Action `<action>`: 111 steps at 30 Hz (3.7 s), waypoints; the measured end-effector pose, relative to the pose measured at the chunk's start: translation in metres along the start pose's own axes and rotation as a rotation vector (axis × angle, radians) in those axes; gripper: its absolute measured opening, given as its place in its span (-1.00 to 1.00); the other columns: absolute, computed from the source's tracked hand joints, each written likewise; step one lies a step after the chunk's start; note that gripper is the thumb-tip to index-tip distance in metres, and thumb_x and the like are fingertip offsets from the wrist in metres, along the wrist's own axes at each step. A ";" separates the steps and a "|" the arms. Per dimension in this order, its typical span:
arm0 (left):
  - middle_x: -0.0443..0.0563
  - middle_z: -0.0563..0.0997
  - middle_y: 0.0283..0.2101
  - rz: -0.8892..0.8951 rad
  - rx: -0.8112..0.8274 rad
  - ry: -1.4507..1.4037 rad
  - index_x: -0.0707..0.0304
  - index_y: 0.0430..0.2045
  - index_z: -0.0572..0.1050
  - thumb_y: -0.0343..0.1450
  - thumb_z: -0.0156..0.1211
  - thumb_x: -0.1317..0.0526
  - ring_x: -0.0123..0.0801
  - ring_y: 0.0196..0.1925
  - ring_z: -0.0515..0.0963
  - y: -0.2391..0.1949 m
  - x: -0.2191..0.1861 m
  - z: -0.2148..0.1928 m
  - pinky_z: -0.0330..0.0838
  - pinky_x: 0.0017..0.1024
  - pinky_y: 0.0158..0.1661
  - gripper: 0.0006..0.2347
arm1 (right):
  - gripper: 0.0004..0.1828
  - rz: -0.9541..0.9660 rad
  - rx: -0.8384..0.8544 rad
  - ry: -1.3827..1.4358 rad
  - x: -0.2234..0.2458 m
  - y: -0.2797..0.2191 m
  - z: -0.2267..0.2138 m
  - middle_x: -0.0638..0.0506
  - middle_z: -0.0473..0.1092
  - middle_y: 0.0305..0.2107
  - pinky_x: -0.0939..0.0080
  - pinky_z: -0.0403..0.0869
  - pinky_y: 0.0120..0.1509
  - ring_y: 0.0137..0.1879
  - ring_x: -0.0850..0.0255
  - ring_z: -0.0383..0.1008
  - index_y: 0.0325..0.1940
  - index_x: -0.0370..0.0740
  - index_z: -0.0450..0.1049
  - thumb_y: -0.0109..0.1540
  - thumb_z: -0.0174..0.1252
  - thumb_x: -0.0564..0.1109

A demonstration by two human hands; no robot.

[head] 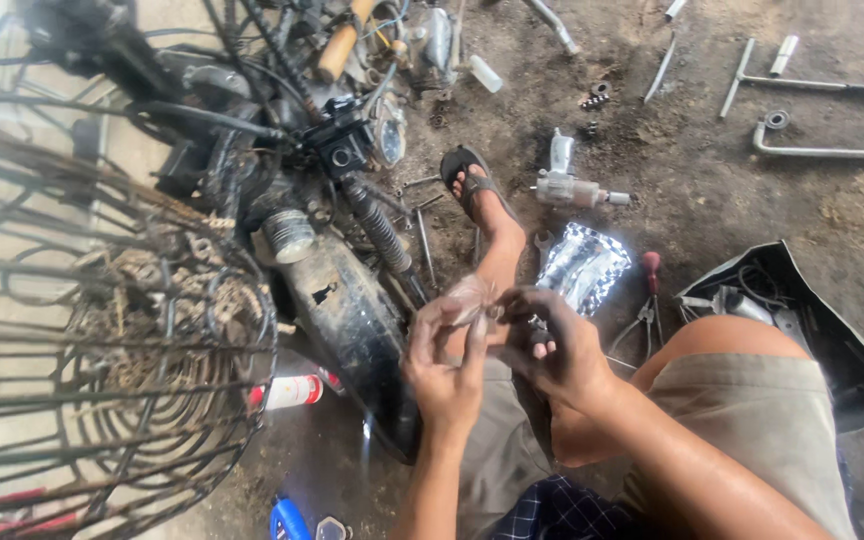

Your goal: The person sits on a low stool and uses a pair of scissors to cut a small plastic bag containing a motorcycle part. They then remove the part from the bag and manipulate it with their hands.

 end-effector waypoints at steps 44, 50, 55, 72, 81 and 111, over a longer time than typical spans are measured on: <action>0.12 0.54 -0.59 -0.047 0.136 0.370 0.29 -0.57 0.47 0.28 0.10 0.32 -0.10 -0.49 0.59 -0.053 -0.024 -0.099 0.45 -0.37 -0.49 -0.96 | -0.85 -0.310 0.297 0.035 0.037 -0.076 0.065 -0.02 0.45 -0.49 0.28 0.44 -0.28 -0.39 0.12 0.50 -0.36 -0.20 0.50 -0.01 0.17 -0.27; 0.13 0.57 -0.49 -0.112 0.293 0.266 0.29 -0.49 0.46 0.33 0.01 0.31 -0.08 -0.36 0.59 -0.051 -0.009 -0.095 0.47 -0.35 -0.39 -0.92 | -0.90 -0.129 0.440 0.187 0.027 -0.070 0.072 -0.02 0.47 -0.55 0.27 0.45 -0.32 -0.42 0.14 0.52 -0.38 -0.22 0.51 0.04 0.12 -0.25; 0.16 0.58 -0.46 -0.141 0.367 0.184 0.29 -0.46 0.45 0.33 -0.02 0.36 -0.06 -0.32 0.59 -0.049 -0.008 -0.089 0.47 -0.33 -0.37 -0.92 | -0.84 -0.168 0.478 0.171 0.019 -0.069 0.069 0.03 0.49 -0.47 0.33 0.45 -0.26 -0.35 0.22 0.52 -0.30 -0.16 0.53 0.05 0.11 -0.22; 0.08 0.44 -0.46 -0.219 0.316 -0.161 0.42 -0.31 0.33 0.28 0.11 0.39 -0.41 -0.40 0.47 -0.053 0.016 -0.083 0.43 -0.47 -0.38 -0.82 | -0.83 -0.508 0.451 0.006 0.049 -0.072 0.067 -0.10 0.34 -0.53 0.25 0.45 -0.48 -0.51 0.07 0.43 -0.28 -0.32 0.43 0.07 0.06 -0.24; 0.14 0.48 -0.42 0.026 0.094 0.039 0.41 -0.35 0.40 0.20 0.28 0.16 -0.32 -0.47 0.52 -0.053 0.006 -0.092 0.46 -0.44 -0.46 -0.69 | -0.85 -0.454 0.262 -0.089 0.029 -0.084 0.066 0.05 0.29 -0.59 0.38 0.37 -0.57 -0.57 0.20 0.39 -0.34 -0.17 0.40 0.01 0.11 -0.20; 0.01 0.62 -0.38 0.185 0.198 0.327 0.21 -0.57 0.54 0.12 0.21 0.39 -0.28 -0.39 0.59 -0.080 0.016 -0.085 0.48 -0.46 -0.37 -0.89 | -0.82 0.010 0.665 -0.043 0.001 -0.076 0.084 -0.17 0.30 -0.74 0.13 0.33 -0.68 -0.64 -0.06 0.40 -0.44 -0.31 0.31 0.01 0.10 -0.15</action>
Point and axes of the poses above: each hand's wrist, its own y-axis towards the middle knuckle, its own z-axis out of the palm, x = y × z, the point moved 7 cm from there along y, towards the middle knuckle
